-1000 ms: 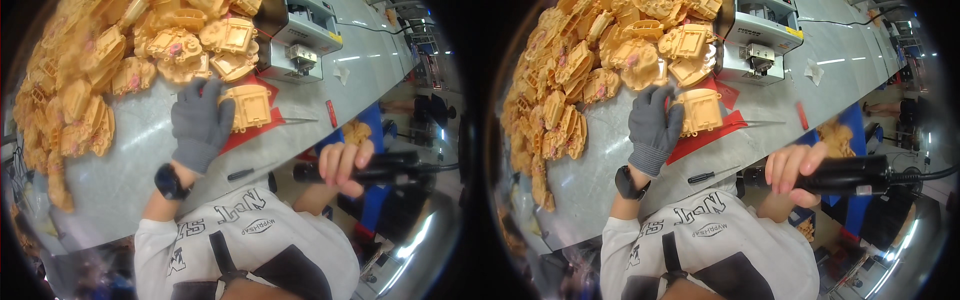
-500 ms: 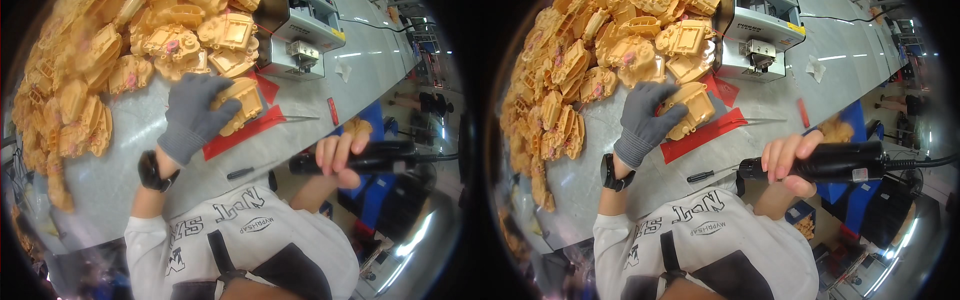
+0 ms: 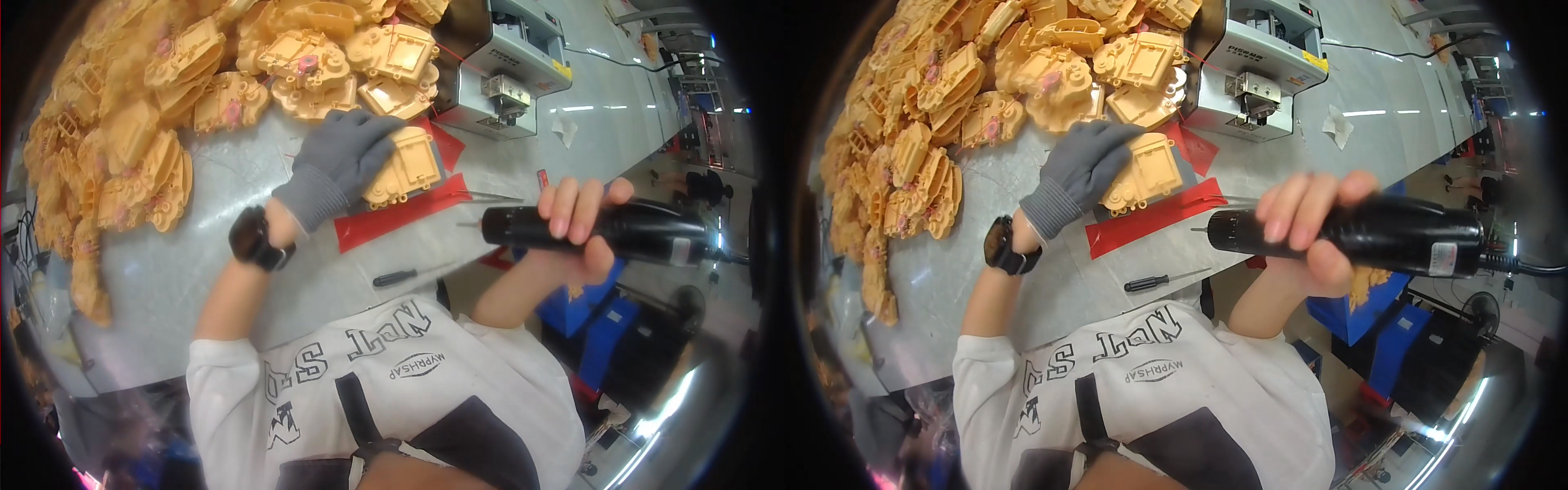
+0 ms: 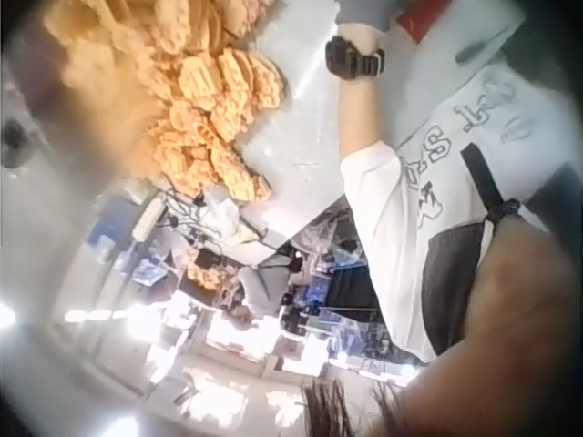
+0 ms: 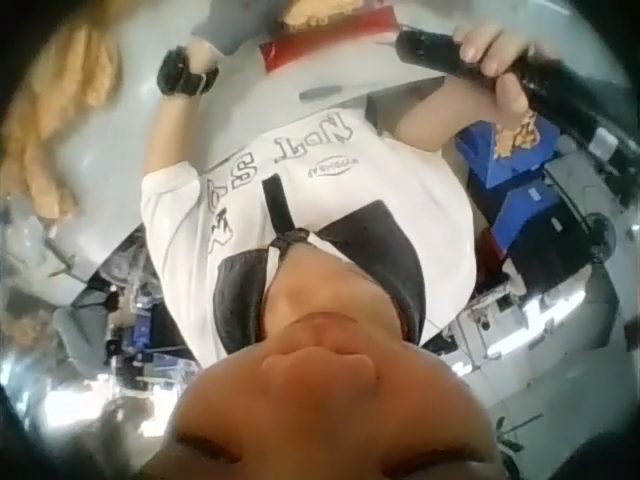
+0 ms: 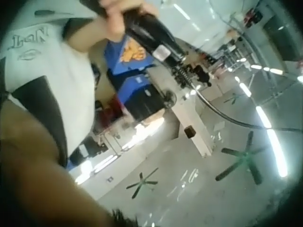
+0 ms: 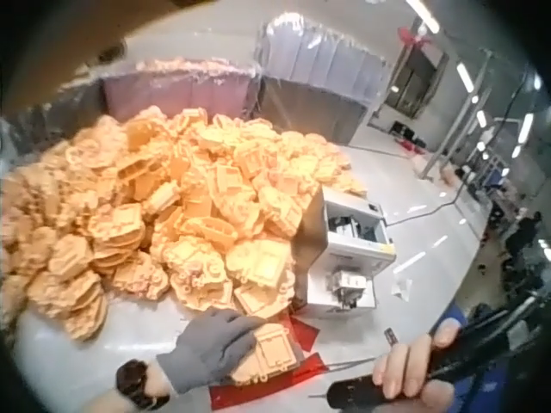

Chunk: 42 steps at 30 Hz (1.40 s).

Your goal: The person attaches plastic components to toy vehicle bases using an electric screwdriver to drive screws into the parts.

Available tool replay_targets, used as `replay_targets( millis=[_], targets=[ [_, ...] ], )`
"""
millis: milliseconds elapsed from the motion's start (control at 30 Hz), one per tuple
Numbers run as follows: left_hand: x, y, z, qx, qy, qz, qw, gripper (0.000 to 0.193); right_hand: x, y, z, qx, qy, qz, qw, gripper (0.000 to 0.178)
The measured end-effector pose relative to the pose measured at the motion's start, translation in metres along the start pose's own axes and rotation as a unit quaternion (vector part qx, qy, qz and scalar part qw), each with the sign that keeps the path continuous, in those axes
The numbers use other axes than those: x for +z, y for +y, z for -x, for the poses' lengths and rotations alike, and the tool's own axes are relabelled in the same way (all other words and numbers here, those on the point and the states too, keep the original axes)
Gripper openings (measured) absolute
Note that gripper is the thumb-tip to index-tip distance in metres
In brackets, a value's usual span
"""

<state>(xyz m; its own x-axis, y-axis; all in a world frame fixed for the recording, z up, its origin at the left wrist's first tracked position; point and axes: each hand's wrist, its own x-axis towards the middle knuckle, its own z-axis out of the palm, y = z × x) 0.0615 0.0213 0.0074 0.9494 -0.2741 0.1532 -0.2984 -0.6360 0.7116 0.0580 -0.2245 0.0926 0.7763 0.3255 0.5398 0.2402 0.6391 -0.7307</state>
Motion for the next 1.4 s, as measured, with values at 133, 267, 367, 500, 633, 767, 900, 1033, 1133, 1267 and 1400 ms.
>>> replay_targets(
  millis=[133,267,367,500,633,767,900,1033,1133,1267,1400],
  targets=[
    [-0.025,0.000,-0.001,0.004,-0.023,0.043,0.999,0.030,-0.002,-0.001,0.003,-0.002,0.020,-0.016,1.000,0.055],
    [-0.074,0.046,-0.007,0.006,0.198,0.209,0.958,0.029,-0.008,-0.013,0.006,-0.031,0.118,0.028,0.992,0.051],
    [-0.033,0.044,-0.005,0.147,0.263,-0.017,0.953,0.045,-0.007,-0.008,-0.010,-0.056,0.207,0.128,0.968,0.049],
    [0.012,0.034,0.009,0.067,0.092,-0.164,0.980,0.064,-0.008,0.017,-0.059,-0.134,0.276,0.256,0.917,0.041],
    [0.014,0.032,0.035,0.069,0.168,-0.069,0.981,0.066,-0.022,0.024,-0.087,-0.155,0.280,0.279,0.905,0.034],
    [0.034,0.022,0.048,0.030,0.179,0.030,0.983,0.058,-0.032,0.045,-0.095,-0.116,0.281,0.339,0.890,0.027],
    [0.037,0.014,0.052,0.042,0.214,-0.008,0.976,0.059,-0.027,0.039,-0.085,-0.070,0.269,0.302,0.912,0.029],
    [0.037,0.011,0.051,0.015,0.169,-0.015,0.985,0.070,0.006,0.033,-0.050,-0.033,0.212,0.201,0.956,0.040],
    [0.037,0.011,0.053,0.023,0.184,-0.012,0.983,0.073,0.036,0.030,-0.033,-0.047,0.089,0.199,0.975,0.047],
    [0.037,0.008,0.052,0.019,0.190,-0.013,0.981,0.076,0.060,0.042,-0.028,-0.026,0.100,0.221,0.970,0.043],
    [0.037,0.007,0.053,0.022,0.185,-0.010,0.982,0.075,0.058,0.049,-0.027,-0.014,0.115,0.262,0.958,0.041]
  ],
)
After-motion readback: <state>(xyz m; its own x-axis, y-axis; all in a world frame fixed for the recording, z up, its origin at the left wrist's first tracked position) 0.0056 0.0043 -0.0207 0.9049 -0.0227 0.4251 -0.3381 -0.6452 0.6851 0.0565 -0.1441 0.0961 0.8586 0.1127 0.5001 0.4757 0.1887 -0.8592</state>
